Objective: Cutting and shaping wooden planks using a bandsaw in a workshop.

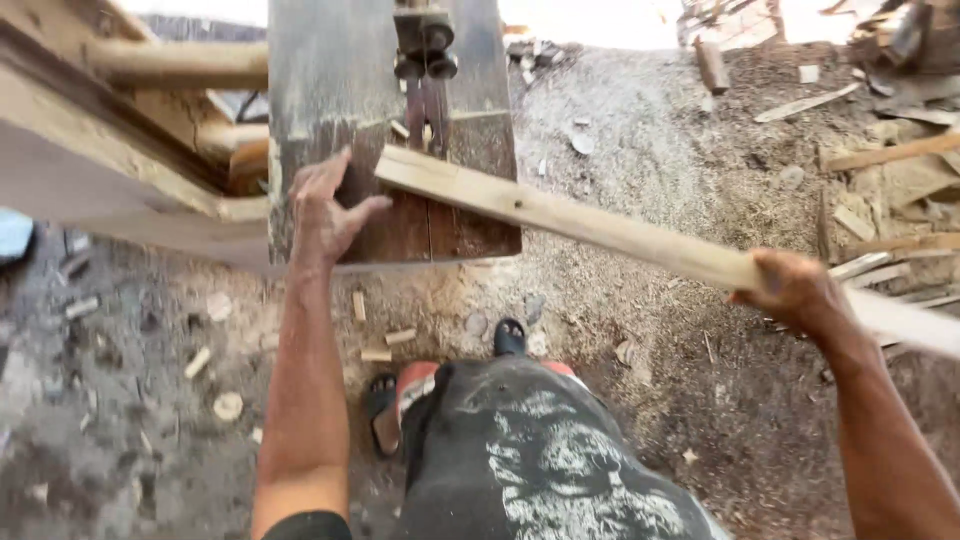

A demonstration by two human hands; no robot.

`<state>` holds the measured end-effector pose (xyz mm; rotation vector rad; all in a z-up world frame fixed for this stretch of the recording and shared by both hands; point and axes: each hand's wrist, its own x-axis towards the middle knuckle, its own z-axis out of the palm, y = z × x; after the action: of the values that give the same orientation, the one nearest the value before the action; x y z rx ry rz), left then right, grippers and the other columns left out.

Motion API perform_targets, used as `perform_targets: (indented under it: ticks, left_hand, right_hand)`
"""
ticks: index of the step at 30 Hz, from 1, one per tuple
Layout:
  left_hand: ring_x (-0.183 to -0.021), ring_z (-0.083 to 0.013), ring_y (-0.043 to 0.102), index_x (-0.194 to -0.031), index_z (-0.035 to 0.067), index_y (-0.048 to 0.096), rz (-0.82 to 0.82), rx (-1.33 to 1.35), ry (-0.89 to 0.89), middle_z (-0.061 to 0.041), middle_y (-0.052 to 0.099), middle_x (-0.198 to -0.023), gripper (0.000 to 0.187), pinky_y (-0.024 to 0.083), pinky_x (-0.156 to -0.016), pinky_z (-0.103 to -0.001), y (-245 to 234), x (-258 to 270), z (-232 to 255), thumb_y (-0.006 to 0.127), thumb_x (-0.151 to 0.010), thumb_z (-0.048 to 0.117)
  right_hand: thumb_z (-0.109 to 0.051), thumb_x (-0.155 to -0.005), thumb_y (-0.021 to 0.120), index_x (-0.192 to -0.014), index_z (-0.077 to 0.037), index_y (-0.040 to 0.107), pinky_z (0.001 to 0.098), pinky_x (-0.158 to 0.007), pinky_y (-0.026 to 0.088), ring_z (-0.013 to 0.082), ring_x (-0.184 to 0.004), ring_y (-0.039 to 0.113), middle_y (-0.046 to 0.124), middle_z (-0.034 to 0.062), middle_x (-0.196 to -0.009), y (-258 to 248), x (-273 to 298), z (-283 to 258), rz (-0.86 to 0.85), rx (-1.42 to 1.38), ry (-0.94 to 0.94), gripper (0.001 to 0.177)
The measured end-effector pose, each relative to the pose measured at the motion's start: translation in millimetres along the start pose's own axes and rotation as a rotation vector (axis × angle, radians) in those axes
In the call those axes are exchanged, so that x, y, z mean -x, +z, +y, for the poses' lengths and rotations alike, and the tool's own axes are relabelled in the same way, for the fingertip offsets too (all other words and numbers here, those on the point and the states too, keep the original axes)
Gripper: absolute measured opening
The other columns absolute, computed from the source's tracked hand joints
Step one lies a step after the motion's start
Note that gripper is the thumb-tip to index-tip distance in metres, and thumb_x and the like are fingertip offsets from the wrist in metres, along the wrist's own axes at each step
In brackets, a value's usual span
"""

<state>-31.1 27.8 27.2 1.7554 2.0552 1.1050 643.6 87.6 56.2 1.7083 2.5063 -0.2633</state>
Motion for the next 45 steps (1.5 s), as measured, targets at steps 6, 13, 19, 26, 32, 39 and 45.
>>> perform_targets:
  ticks: [6, 13, 19, 26, 32, 39, 45]
  left_hand:
    - [-0.134, -0.0342, 0.045, -0.150, 0.022, 0.055, -0.118, 0.019, -0.079, -0.017, 0.062, -0.138, 0.087, 0.034, -0.114, -0.059, 27.9, -23.1, -9.7, 0.087, -0.077, 0.055]
    - [-0.151, -0.0376, 0.033, -0.141, 0.023, 0.064, -0.143, -0.055, 0.054, -0.015, 0.060, -0.149, 0.065, 0.000, -0.121, -0.065, 29.4, -41.8, -32.5, 0.072, -0.092, 0.064]
    - [-0.150, -0.0295, 0.042, -0.137, 0.025, 0.067, -0.142, 0.000, -0.035, -0.012, 0.059, -0.149, 0.070, 0.009, -0.129, -0.054, 24.9, -39.9, -22.5, 0.081, -0.079, 0.062]
    - [-0.147, -0.0301, 0.044, -0.134, 0.023, 0.069, -0.079, 0.002, -0.051, -0.016, 0.057, -0.150, 0.070, 0.014, -0.127, -0.053, 34.1, -36.5, -33.5, 0.088, -0.075, 0.054]
    - [-0.147, -0.0360, 0.037, -0.136, 0.023, 0.070, -0.065, -0.053, -0.080, -0.016, 0.056, -0.151, 0.069, 0.022, -0.124, -0.051, 33.1, -39.5, -27.7, 0.091, -0.076, 0.051]
    - [-0.149, -0.0379, 0.033, -0.137, 0.024, 0.068, -0.056, -0.028, -0.125, -0.011, 0.056, -0.152, 0.071, 0.023, -0.124, -0.051, 31.6, -38.0, -22.0, 0.091, -0.075, 0.049]
    - [-0.148, -0.0384, 0.030, -0.138, 0.025, 0.068, -0.065, -0.050, -0.134, -0.010, 0.056, -0.152, 0.071, 0.022, -0.123, -0.051, 31.4, -39.2, -22.3, 0.090, -0.075, 0.051]
  right_hand:
    - [-0.037, -0.082, 0.084, -0.142, -0.020, 0.067, 0.0428, -0.086, 0.059, 0.0216, -0.090, 0.069, 0.075, 0.0099, -0.111, -32.2, -108.6, 15.4, -0.019, 0.042, -0.059, 0.065]
    - [-0.031, -0.081, 0.086, -0.148, -0.028, 0.065, 0.0453, -0.087, 0.056, 0.0238, -0.098, 0.064, 0.071, 0.0111, -0.121, -41.2, -154.9, -7.3, -0.060, -0.068, -0.018, 0.071]
    - [-0.028, -0.079, 0.088, -0.145, -0.028, 0.067, 0.0458, -0.090, 0.054, 0.0236, -0.100, 0.063, 0.071, 0.0095, -0.121, -33.1, -171.3, 0.1, -0.051, -0.098, -0.035, 0.069]
    - [-0.029, -0.078, 0.089, -0.145, -0.028, 0.067, 0.0468, -0.094, 0.054, 0.0259, -0.102, 0.063, 0.071, 0.0100, -0.119, -37.7, -177.7, -7.0, -0.052, -0.115, -0.029, 0.070]
    - [-0.030, -0.080, 0.087, -0.145, -0.030, 0.068, 0.0489, -0.098, 0.054, 0.0259, -0.105, 0.063, 0.071, 0.0104, -0.121, -37.0, -186.7, -2.7, -0.050, -0.149, -0.018, 0.067]
    - [-0.030, -0.079, 0.088, -0.144, -0.033, 0.068, 0.0508, -0.099, 0.052, 0.0266, -0.107, 0.063, 0.070, 0.0095, -0.127, -39.4, -195.7, -3.8, -0.064, -0.158, 0.006, 0.068]
    - [-0.031, -0.079, 0.088, -0.145, -0.035, 0.067, 0.0511, -0.099, 0.051, 0.0276, -0.109, 0.062, 0.070, 0.0093, -0.127, -42.6, -197.1, -6.8, -0.077, -0.132, 0.036, 0.070]
